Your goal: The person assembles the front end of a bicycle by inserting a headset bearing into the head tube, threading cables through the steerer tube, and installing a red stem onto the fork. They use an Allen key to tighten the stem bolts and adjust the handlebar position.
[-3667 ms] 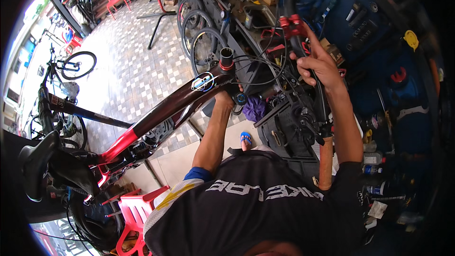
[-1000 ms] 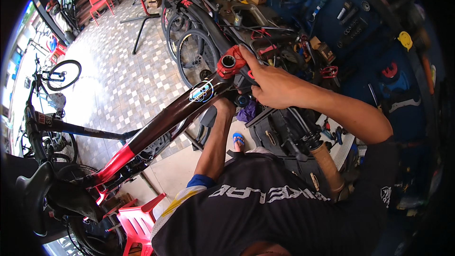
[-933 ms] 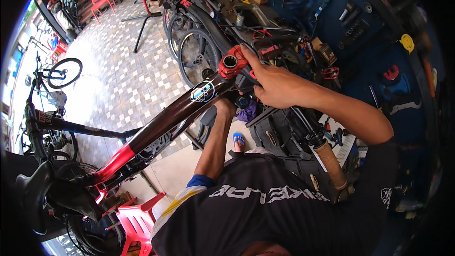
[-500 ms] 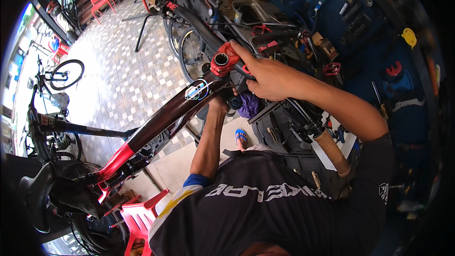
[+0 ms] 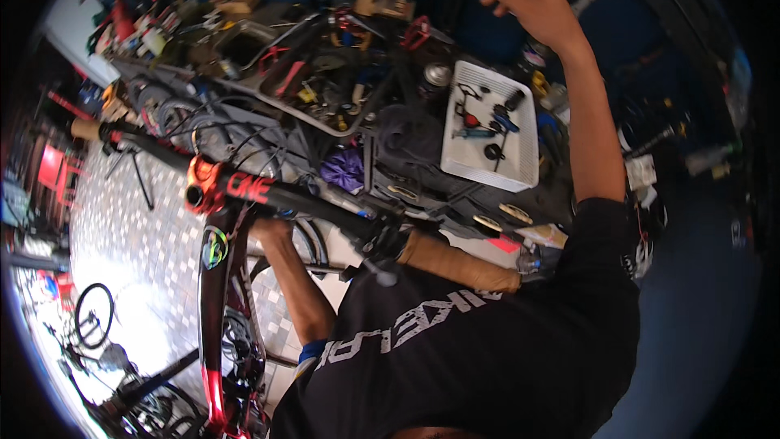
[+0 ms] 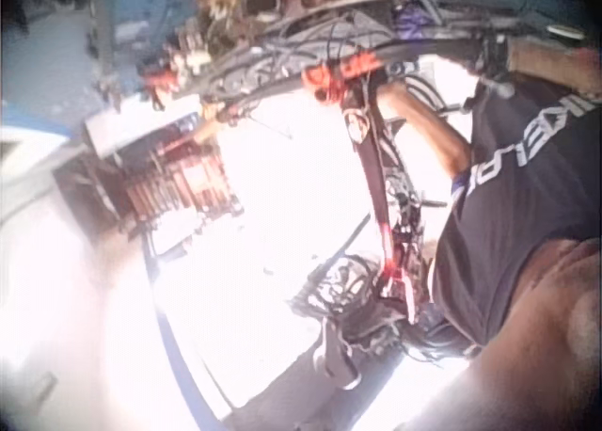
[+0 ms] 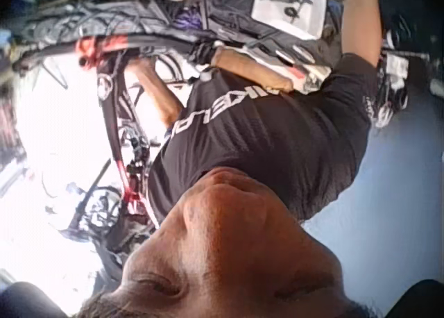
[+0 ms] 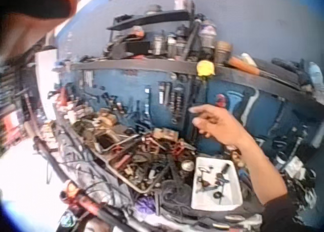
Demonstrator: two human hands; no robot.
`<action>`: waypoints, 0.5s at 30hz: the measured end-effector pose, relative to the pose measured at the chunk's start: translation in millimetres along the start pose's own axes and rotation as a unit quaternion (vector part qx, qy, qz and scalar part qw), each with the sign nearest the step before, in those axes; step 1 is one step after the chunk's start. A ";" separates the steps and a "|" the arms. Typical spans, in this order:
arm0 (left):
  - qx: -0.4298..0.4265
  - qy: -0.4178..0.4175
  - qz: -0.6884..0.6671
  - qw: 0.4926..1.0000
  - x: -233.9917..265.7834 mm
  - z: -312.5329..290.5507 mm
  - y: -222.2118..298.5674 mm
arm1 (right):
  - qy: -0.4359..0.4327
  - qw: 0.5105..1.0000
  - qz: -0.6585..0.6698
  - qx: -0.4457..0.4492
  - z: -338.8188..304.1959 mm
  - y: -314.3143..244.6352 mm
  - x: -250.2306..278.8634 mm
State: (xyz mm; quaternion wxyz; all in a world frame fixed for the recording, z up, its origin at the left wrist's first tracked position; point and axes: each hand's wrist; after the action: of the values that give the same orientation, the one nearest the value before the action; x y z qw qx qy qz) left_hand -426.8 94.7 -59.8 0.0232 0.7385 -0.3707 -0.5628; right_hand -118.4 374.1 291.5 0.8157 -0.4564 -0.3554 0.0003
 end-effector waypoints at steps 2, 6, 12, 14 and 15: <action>0.006 -0.063 0.001 0.998 -6.6 -10.5 -2.2 | 0.058 0.997 -0.052 -0.015 -26.8 69.2 38.1; 0.025 -0.158 -0.099 0.982 33.2 26.3 0.7 | 0.113 0.978 -0.123 -0.124 -79.6 181.2 54.1; 0.015 -0.250 -0.028 0.968 43.8 36.1 -0.7 | 0.034 0.943 -0.220 -0.249 -120.7 293.6 11.6; -0.010 -0.106 -0.001 0.994 12.2 12.0 -10.0 | -0.062 0.931 -0.257 -0.250 -125.8 306.8 -17.3; 0.026 -0.187 -0.039 0.981 37.8 32.6 -7.4 | -0.078 0.940 -0.293 -0.153 -125.5 321.7 -33.4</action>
State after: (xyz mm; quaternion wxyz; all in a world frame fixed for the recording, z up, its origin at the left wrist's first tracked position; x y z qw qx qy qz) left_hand -447.1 90.9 -105.8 -0.0874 0.6348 -0.3539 -0.6813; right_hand 33.6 457.4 -9.0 0.6696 -0.4497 -0.5320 -0.2577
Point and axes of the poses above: each hand's wrist, its own z-axis towards the middle knuckle, its own x-axis out of the back of the hand, y = z × x, and after that the axes turned 6 degrees about -x, right-handed
